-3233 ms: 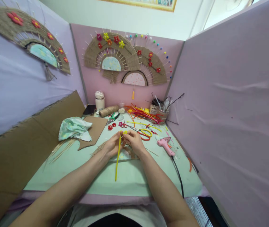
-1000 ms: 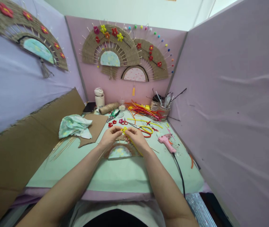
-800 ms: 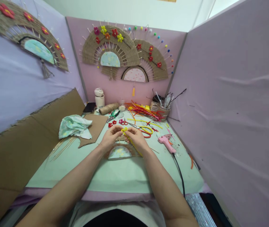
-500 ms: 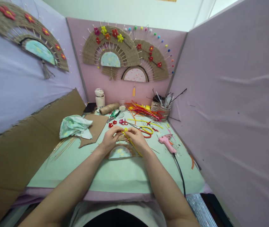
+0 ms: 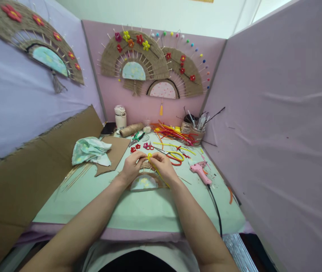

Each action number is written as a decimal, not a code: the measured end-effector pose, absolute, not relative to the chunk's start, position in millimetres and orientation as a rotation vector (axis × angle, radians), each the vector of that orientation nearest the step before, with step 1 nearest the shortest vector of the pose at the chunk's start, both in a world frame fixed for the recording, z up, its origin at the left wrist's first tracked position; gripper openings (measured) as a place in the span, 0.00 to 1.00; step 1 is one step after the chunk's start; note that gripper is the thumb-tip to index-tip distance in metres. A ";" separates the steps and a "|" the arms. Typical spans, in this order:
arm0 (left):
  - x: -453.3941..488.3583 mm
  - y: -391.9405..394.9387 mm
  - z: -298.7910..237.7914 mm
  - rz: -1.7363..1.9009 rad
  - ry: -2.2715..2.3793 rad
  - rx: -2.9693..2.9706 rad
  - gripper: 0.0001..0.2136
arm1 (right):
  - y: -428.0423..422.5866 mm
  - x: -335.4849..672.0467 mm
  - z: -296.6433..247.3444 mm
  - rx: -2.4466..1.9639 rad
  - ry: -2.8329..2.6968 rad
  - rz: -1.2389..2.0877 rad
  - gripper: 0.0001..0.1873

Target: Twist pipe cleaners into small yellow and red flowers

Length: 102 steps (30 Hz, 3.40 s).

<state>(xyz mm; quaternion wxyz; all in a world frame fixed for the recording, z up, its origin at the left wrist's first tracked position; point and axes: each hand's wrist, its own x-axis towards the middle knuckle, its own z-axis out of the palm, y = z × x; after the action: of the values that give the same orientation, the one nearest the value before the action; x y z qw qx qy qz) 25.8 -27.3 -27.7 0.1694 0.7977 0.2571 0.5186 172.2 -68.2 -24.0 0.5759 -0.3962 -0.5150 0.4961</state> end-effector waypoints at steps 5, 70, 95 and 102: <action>26.8 -29.3 -24.2 1.471 0.742 2.199 0.04 | -66.9 172.2 -24.9 -0.936 -1.198 1.160 0.11; 23.2 -39.0 -11.5 1.295 0.896 2.058 0.07 | -64.7 163.2 -32.5 -0.952 -1.194 1.108 0.12; 24.4 -24.8 -22.1 1.049 0.843 1.330 0.17 | -64.6 158.9 -29.4 -0.978 -0.948 1.121 0.14; 29.6 -28.7 -27.1 1.130 0.779 1.187 0.16 | -64.2 157.4 -31.8 -0.985 -1.012 1.135 0.15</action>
<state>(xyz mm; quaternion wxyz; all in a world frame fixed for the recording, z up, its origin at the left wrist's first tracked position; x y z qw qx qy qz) 29.6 -28.7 -27.1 0.6161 0.5153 0.3382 0.4905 157.4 -64.2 -31.8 0.6171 -0.4278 -0.4395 0.4930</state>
